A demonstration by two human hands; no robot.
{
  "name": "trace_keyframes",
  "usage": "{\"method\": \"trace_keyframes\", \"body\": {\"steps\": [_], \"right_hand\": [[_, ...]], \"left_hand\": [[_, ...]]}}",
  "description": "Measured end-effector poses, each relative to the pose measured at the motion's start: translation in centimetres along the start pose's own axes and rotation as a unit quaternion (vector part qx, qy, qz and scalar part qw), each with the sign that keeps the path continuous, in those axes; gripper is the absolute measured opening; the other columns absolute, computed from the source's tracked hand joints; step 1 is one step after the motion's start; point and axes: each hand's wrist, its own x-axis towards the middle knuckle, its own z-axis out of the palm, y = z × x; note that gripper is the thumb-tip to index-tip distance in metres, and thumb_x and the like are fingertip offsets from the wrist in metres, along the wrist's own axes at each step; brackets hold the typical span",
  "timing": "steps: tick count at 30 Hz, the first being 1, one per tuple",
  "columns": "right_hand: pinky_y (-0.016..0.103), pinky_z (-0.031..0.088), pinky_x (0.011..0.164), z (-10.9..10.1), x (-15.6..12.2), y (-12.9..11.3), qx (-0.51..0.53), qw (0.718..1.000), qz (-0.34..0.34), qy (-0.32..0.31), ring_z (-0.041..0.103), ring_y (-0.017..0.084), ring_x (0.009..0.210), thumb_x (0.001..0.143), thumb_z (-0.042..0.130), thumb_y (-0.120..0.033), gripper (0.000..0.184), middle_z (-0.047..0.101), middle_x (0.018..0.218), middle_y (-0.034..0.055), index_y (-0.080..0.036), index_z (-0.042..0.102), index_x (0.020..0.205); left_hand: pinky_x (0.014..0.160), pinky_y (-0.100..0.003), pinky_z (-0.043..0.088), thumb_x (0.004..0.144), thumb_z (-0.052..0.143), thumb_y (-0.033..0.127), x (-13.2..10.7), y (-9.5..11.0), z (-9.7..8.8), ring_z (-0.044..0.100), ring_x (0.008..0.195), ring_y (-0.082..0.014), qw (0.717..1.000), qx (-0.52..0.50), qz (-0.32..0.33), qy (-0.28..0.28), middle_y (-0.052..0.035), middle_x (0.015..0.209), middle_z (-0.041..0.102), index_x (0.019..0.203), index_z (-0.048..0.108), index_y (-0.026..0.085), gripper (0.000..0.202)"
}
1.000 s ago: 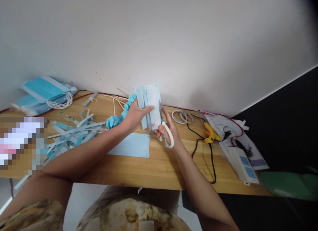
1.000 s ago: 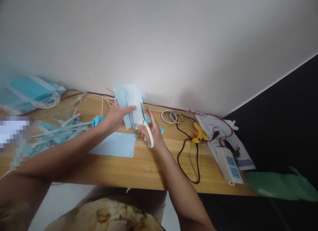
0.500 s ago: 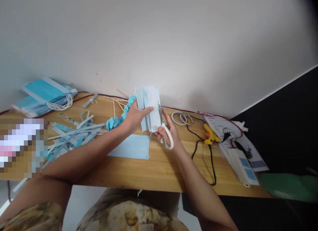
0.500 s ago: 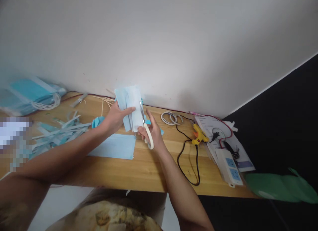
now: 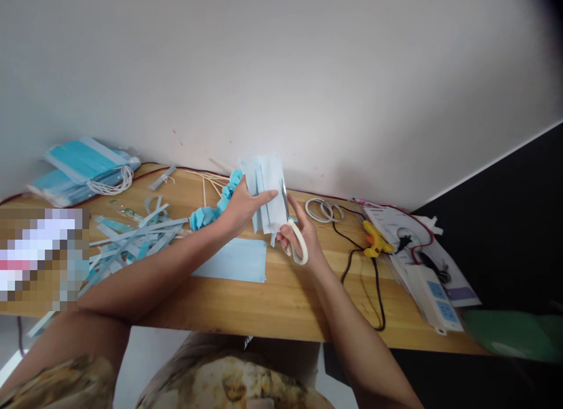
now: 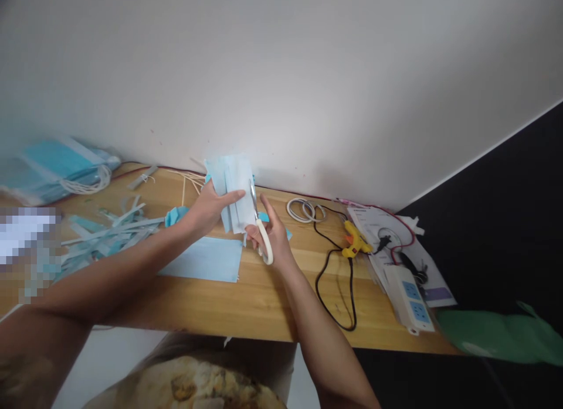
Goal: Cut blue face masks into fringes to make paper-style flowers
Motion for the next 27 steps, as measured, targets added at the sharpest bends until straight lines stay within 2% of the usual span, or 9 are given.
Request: {"method": "trace_keyframes", "body": {"steps": [4,8,14,20,27], "right_hand": [[0.023,0.037,0.043,-0.2,0.1,0.5,-0.009,0.999,-0.009,-0.029,0.048,0.011,0.045,0.077,0.074,-0.051,0.11,0.062,0.062,-0.0037,-0.02,0.012,0.163],[0.026,0.043,0.051,-0.6,0.1,1.1,-0.023,0.996,-0.061,-0.052,0.052,0.013,0.053,0.083,0.069,-0.056,0.098,0.062,0.068,-0.0023,-0.023,0.02,0.161],[0.029,0.042,0.055,-0.7,0.0,0.9,-0.047,0.995,-0.068,-0.054,0.051,0.014,0.056,0.086,0.065,-0.057,0.094,0.057,0.066,-0.0034,-0.022,0.019,0.16],[0.031,0.044,0.052,-0.7,-0.1,0.3,-0.058,0.996,-0.052,-0.044,0.052,0.015,0.055,0.083,0.068,-0.059,0.093,0.057,0.075,-0.0001,-0.028,0.025,0.159],[0.029,0.045,0.05,-0.6,-0.1,0.2,-0.049,0.996,-0.07,-0.031,0.05,0.012,0.053,0.082,0.065,-0.067,0.094,0.058,0.079,0.0003,-0.029,0.026,0.159]], "left_hand": [[0.097,-0.053,0.054,0.065,0.086,0.027,0.0,0.1,0.1,0.068,0.104,-0.0304,1.0,0.0,-0.017,0.024,-0.0081,0.106,0.07,0.108,0.057,0.018,0.053],[0.096,-0.053,0.055,0.064,0.086,0.027,-0.1,0.2,0.2,0.068,0.106,-0.0312,1.0,-0.008,-0.017,0.024,-0.0083,0.107,0.07,0.109,0.057,0.019,0.054],[0.095,-0.051,0.055,0.064,0.085,0.028,-0.4,0.3,0.4,0.067,0.105,-0.0305,1.0,0.005,-0.012,0.026,-0.009,0.109,0.069,0.112,0.057,0.016,0.057],[0.101,-0.054,0.051,0.067,0.082,0.028,-0.8,-0.1,0.7,0.062,0.118,-0.034,0.998,0.046,-0.027,0.021,-0.0121,0.113,0.067,0.11,0.058,0.017,0.051],[0.102,-0.052,0.051,0.069,0.082,0.028,-1.1,-0.1,0.9,0.065,0.113,-0.0316,0.999,0.036,-0.029,0.015,-0.0118,0.115,0.068,0.112,0.058,0.015,0.05]]}}
